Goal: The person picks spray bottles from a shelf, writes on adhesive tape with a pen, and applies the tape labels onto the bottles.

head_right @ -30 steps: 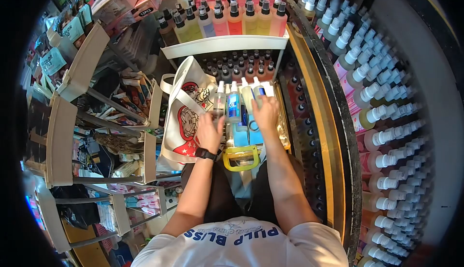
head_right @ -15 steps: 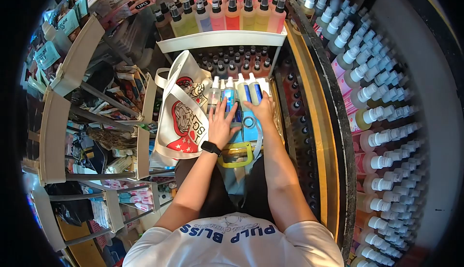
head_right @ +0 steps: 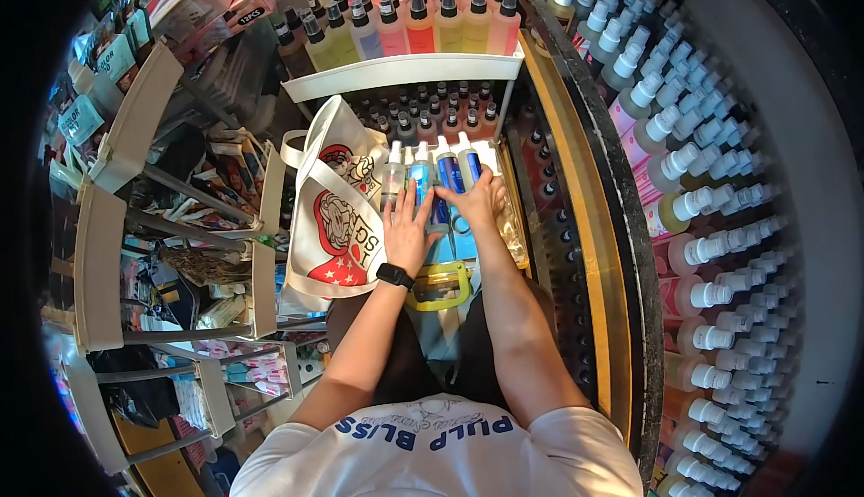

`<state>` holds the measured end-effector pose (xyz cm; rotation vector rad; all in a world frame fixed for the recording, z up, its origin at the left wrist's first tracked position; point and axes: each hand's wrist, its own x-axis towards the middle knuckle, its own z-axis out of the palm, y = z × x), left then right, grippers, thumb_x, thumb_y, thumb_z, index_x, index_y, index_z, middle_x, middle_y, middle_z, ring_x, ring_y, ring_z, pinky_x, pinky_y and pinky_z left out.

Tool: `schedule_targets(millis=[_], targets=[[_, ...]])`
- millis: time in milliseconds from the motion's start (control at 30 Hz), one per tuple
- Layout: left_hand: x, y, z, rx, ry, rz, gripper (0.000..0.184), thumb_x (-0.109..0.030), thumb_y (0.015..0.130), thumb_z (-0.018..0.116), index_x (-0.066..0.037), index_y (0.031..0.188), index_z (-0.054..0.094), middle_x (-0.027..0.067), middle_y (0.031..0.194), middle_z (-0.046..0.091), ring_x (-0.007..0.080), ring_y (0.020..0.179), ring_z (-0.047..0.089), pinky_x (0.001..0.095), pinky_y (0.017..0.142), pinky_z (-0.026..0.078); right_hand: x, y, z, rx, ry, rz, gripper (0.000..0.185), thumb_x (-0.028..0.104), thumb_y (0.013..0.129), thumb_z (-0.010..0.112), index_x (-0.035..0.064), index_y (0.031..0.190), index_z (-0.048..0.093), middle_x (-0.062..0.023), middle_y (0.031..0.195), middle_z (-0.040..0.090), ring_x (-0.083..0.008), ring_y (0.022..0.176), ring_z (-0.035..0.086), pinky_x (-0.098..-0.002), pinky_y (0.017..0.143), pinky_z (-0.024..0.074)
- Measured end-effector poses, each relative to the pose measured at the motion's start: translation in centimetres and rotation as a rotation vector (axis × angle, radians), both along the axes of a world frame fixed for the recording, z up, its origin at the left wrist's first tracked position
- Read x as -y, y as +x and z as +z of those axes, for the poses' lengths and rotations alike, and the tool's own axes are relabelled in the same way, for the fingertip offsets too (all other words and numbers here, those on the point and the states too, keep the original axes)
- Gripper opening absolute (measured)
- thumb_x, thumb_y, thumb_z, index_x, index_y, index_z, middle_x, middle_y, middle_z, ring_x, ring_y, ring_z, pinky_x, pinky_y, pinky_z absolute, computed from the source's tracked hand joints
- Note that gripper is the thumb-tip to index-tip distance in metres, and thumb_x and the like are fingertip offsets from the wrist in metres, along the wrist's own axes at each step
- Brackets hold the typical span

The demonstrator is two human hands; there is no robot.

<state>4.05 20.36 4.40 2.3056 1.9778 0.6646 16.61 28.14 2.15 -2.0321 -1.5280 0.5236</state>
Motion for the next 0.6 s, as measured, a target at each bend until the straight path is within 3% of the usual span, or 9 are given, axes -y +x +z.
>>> schedule_targets(millis=[33, 133, 167, 267, 433, 567, 600], targets=[[0.0, 0.0, 0.1, -0.009, 0.002, 0.002, 0.086, -0.021, 0.058, 0.074, -0.021, 0.133, 0.031, 0.0115, 0.139, 0.024, 0.0294, 0.123, 0.032, 0.0465, 0.099, 0.023, -0.5, 0.6, -0.5, 0.001, 0.002, -0.001, 0.088, 0.049, 0.053, 0.076, 0.0040, 0.119, 0.042, -0.0214, 0.116, 0.045, -0.0354, 0.110, 0.041, -0.0400, 0.092, 0.0339], [-0.1, -0.4, 0.0, -0.043, 0.001, -0.029, 0.086, -0.021, 0.060, 0.073, -0.021, 0.134, 0.029, 0.0118, 0.140, 0.022, 0.0300, 0.124, 0.030, 0.0474, 0.100, 0.022, -3.1, 3.1, -4.2, -0.875, -0.066, 0.094, 0.082, 0.047, 0.052, 0.077, 0.0037, 0.115, 0.046, -0.0210, 0.110, 0.049, -0.0347, 0.107, 0.044, -0.0398, 0.089, 0.0366], [0.1, -0.5, -0.2, -0.059, -0.005, -0.043, 0.087, -0.021, 0.060, 0.073, -0.021, 0.134, 0.028, 0.0119, 0.140, 0.021, 0.0303, 0.124, 0.029, 0.0479, 0.100, 0.022, -2.9, 2.9, -4.0, -0.873, -0.069, 0.097, 0.082, 0.047, 0.052, 0.077, 0.0037, 0.115, 0.046, -0.0210, 0.110, 0.049, -0.0347, 0.107, 0.044, -0.0398, 0.089, 0.0366], [0.2, -0.2, -0.5, -0.092, 0.001, -0.022, 0.089, -0.021, 0.060, 0.073, -0.019, 0.135, 0.025, 0.0122, 0.141, 0.019, 0.0314, 0.125, 0.027, 0.0487, 0.100, 0.021, -2.0, 2.0, -3.3, -0.206, 0.052, -0.005, 0.077, 0.045, 0.052, 0.078, 0.0029, 0.110, 0.049, -0.0193, 0.102, 0.054, -0.0325, 0.099, 0.050, -0.0394, 0.084, 0.0403], [0.1, -0.1, -0.2, -0.028, -0.027, -0.025, 0.094, -0.023, 0.059, 0.074, -0.014, 0.136, 0.021, 0.0138, 0.141, 0.017, 0.0340, 0.126, 0.023, 0.0500, 0.101, 0.019, -1.2, 1.7, -1.6, -0.156, 0.046, 0.001, 0.071, 0.045, 0.052, 0.077, 0.0056, 0.105, 0.049, -0.0193, 0.106, 0.051, -0.0351, 0.105, 0.044, -0.0405, 0.092, 0.0327], [0.1, -0.1, -0.3, 0.003, -0.038, -0.022, 0.096, -0.025, 0.059, 0.074, -0.011, 0.136, 0.019, 0.0168, 0.140, 0.016, 0.0346, 0.127, 0.022, 0.0502, 0.101, 0.016, -0.8, 1.6, -1.4, -0.088, 0.123, -0.035, 0.066, 0.046, 0.056, 0.076, 0.0044, 0.102, 0.054, -0.0192, 0.101, 0.056, -0.0317, 0.099, 0.051, -0.0379, 0.087, 0.0381], [0.2, -0.2, -0.3, 0.010, -0.023, -0.030, 0.096, -0.025, 0.059, 0.074, -0.011, 0.136, 0.019, 0.0168, 0.140, 0.016, 0.0346, 0.127, 0.022, 0.0502, 0.101, 0.016, -0.9, 1.7, -1.0, -0.229, 0.078, -0.014, 0.064, 0.045, 0.058, 0.075, 0.0030, 0.101, 0.055, -0.0180, 0.097, 0.058, -0.0287, 0.093, 0.054, -0.0358, 0.083, 0.0405]])
